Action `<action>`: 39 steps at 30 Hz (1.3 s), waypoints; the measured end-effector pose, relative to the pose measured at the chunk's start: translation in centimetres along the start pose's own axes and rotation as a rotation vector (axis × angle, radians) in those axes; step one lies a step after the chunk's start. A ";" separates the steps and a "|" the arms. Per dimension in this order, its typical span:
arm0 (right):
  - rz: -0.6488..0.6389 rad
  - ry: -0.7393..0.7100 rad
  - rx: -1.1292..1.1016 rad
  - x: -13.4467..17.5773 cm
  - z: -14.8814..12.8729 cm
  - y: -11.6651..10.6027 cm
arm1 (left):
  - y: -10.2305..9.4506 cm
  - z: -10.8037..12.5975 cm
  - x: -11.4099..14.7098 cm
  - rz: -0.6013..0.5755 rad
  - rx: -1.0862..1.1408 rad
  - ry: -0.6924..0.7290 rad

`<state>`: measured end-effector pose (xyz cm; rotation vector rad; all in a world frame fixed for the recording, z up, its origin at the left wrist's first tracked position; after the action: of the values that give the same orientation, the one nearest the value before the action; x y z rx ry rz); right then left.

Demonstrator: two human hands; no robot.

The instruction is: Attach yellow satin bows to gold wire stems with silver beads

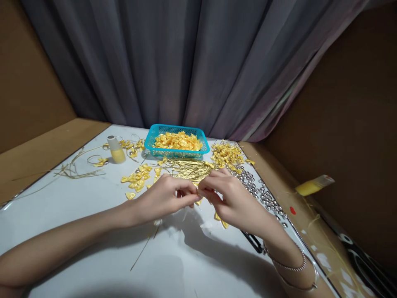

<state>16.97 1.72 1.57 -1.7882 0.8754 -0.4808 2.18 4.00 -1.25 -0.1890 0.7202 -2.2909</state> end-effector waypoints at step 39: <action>-0.081 0.140 -0.251 -0.5 1.7 0.0 | -0.3 -1.2 -0.5 0.219 -0.107 0.062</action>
<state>17.75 3.15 0.95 -2.0443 0.9979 -0.5745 1.96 5.00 -2.07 -0.0839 0.8530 -2.0597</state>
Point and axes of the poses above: each hand's wrist, its own x-axis away from the middle knuckle, its own y-axis out of the palm, z = x × y, the point moved 3 cm from there along -x, towards the middle knuckle, and after that the axes turned 10 degrees about -z, right-handed, at the moved point
